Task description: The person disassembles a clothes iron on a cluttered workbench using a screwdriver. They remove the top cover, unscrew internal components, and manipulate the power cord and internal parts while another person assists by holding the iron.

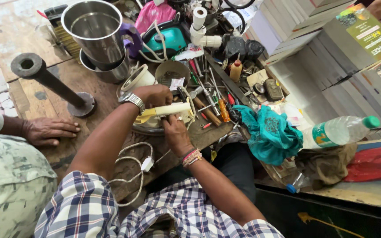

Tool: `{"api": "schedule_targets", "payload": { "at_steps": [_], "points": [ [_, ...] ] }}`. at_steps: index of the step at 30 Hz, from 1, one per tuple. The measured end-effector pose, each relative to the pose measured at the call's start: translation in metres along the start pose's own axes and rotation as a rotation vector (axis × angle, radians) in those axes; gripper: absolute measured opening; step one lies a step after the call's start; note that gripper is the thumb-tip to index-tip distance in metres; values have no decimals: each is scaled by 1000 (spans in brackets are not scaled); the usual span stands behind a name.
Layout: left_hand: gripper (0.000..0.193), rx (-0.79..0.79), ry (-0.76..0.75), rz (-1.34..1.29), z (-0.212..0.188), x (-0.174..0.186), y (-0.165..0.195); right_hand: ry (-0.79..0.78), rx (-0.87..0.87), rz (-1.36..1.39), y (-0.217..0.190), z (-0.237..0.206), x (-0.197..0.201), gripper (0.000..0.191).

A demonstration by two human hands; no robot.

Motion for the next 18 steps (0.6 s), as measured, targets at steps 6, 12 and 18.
{"api": "schedule_targets", "payload": {
  "at_steps": [6, 12, 18],
  "points": [
    [17, 129, 42, -45, -8, -12, -16, 316, -96, 459, 32, -52, 39, 20],
    [37, 405, -111, -168, -11, -17, -22, 4, -680, 1540, 113, -45, 26, 57],
    [46, 449, -37, -181, -4, -16, -26, 292, -283, 354, 52, -54, 60, 19]
  ]
}}
Point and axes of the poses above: each hand's wrist, its own z-axis towards the middle knuckle, its own x-axis out of the back of the hand, y = z × x, the point moved 8 cm from there along z, towards the middle knuckle, and after that the axes turned 5 degrees about -y, right-handed, at the moved point
